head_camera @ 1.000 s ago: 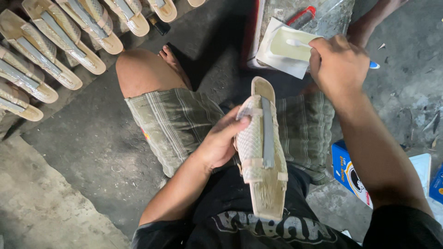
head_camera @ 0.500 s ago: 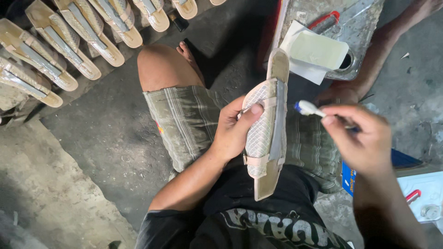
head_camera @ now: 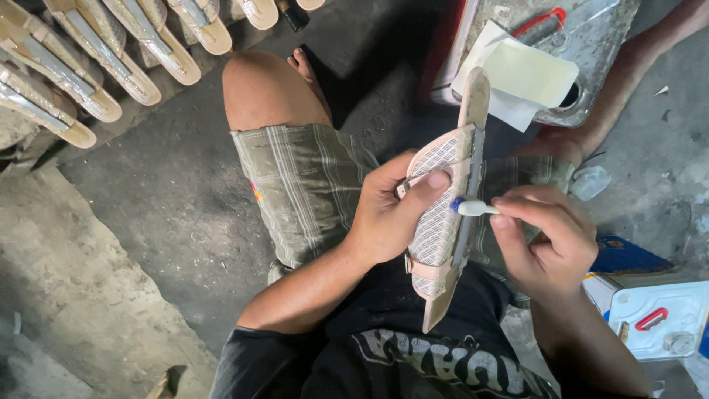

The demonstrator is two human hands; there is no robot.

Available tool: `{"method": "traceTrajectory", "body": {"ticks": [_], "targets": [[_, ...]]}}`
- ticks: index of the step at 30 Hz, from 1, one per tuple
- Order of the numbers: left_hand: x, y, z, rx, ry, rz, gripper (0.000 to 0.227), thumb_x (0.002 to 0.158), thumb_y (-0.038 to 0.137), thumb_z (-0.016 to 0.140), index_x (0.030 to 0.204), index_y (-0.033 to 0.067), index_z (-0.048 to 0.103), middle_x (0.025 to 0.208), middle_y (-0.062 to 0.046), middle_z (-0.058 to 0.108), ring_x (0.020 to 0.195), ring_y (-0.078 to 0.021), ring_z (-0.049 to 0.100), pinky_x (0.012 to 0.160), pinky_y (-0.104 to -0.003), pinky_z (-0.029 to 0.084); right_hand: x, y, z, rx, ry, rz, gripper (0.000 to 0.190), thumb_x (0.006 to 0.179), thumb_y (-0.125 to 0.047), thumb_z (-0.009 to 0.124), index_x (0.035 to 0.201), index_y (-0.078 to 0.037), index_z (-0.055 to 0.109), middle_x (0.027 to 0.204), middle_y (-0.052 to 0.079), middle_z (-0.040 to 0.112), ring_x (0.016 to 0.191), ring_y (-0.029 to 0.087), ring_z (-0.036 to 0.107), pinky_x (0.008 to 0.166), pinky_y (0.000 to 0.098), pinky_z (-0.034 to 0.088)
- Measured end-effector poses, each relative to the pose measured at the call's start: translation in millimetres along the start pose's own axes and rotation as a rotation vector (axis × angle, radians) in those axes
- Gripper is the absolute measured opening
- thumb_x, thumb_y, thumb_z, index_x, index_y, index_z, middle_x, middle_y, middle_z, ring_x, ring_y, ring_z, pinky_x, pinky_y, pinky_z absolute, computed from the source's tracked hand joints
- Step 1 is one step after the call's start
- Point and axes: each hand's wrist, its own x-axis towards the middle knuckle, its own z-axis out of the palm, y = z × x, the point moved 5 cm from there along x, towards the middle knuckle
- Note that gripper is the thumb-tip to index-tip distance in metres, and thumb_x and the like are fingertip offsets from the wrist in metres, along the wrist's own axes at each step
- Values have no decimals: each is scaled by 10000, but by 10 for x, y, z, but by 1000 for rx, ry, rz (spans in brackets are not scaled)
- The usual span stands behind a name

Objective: The person sits on the floor and scrubs the soles of beige woven slippers using a toothbrush. They repeatedly dip the brush into a container of liquid and scrub the textured surface of the slipper soles, handling the items one at a time.

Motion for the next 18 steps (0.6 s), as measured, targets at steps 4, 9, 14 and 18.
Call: {"method": "traceTrajectory", "body": {"ticks": [4, 9, 14, 18], "targets": [[34, 27, 10, -26, 26, 22, 220, 1082, 171, 662, 1224, 5, 687, 1040, -11, 712, 952, -65, 648, 848, -236, 539, -64, -42, 22, 9, -15, -12, 121, 1026, -14, 750, 1123, -7, 677, 1013, 146, 713, 902, 214, 713, 802, 269, 548], [50, 8, -3, -39, 72, 21, 227, 1090, 185, 664, 1219, 0, 695, 983, -18, 712, 943, -66, 650, 835, -238, 544, -163, -81, 40, 30, -38, 15, 144, 979, -17, 751, 1103, -8, 678, 1053, 163, 708, 870, 199, 698, 749, 256, 539], [76, 8, -17, -90, 112, 27, 242, 1095, 214, 666, 1175, -14, 690, 966, -19, 708, 924, -65, 643, 821, -239, 538, -243, -123, 56, 62, -81, -33, 144, 1001, -35, 749, 1119, -33, 667, 1094, 167, 687, 946, 215, 707, 799, 264, 568], [112, -1, -51, -75, 147, 15, 272, 1074, 240, 660, 1194, -2, 692, 976, -26, 722, 869, -73, 661, 771, -244, 547, -272, -112, 20, 33, -79, -45, 158, 946, -34, 772, 1074, -56, 683, 1098, 164, 693, 895, 211, 693, 759, 259, 539]]}}
